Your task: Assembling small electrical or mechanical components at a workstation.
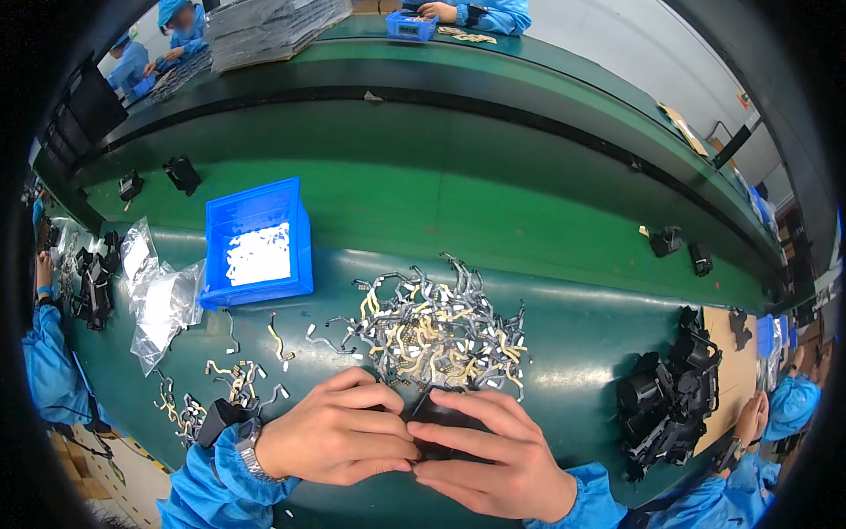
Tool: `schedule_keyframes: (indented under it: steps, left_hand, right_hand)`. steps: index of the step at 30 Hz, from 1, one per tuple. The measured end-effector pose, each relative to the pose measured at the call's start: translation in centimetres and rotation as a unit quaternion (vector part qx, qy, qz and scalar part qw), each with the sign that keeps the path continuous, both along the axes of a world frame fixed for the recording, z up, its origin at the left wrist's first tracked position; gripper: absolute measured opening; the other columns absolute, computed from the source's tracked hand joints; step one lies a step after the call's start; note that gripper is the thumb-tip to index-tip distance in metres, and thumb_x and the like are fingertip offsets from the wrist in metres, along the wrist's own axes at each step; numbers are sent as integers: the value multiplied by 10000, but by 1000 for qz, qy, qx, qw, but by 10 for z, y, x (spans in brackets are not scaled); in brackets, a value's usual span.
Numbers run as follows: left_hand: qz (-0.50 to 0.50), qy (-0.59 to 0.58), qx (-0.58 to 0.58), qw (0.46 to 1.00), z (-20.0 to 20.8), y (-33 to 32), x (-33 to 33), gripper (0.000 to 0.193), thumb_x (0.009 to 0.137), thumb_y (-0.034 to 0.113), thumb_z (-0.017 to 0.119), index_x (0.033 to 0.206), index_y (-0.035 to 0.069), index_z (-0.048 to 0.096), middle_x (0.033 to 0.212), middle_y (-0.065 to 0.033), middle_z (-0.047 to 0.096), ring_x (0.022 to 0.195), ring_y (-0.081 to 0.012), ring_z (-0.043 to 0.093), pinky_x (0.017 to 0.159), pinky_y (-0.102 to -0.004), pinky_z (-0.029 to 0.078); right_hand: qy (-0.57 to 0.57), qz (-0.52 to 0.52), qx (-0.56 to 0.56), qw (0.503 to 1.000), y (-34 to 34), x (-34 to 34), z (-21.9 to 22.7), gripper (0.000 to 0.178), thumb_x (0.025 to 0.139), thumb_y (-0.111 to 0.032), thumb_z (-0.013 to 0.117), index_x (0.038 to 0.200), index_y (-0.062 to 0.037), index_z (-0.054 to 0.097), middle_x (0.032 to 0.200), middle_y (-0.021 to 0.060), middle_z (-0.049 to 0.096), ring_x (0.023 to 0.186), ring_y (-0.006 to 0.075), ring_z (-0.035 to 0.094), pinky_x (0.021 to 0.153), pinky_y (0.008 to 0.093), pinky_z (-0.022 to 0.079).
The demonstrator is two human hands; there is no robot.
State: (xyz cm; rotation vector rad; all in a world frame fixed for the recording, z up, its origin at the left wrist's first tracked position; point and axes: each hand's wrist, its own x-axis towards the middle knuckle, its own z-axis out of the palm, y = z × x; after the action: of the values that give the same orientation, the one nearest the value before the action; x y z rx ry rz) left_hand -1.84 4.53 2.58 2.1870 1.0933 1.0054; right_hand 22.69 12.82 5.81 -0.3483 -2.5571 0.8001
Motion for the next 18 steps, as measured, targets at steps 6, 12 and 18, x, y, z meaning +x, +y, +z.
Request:
schedule_keyframes:
  steps: [6, 12, 18]
  left_hand:
    - [6, -1, -7, 1000, 0, -1, -1, 143, 879, 234, 818, 964, 157, 734, 920, 55, 642, 1002, -157, 601, 893, -366, 441]
    - [5, -7, 5, 1000, 0, 0, -1, 139, 882, 236, 814, 924, 145, 719, 900, 41, 624, 981, -168, 589, 883, -370, 437]
    - [-1, 21, -17, 1000, 3, -1, -2, 114, 888, 237, 829, 971, 164, 804, 954, 64, 723, 1004, -186, 641, 880, -367, 476]
  right_hand:
    - [7, 8, -49, 999, 3, -2, 0, 174, 739, -193, 941, 873, -154, 838, 1279, 3, 763, 1326, 335, 639, 976, 462, 546]
    - [5, 7, -78, 997, 7, 0, -4, 164, 751, -180, 929, 863, -126, 824, 1233, -5, 775, 1315, 329, 647, 964, 457, 559]
    - [-18, 22, -25, 999, 6, -2, 2, 151, 754, -163, 915, 863, -127, 816, 1217, -26, 773, 1314, 321, 644, 972, 468, 562]
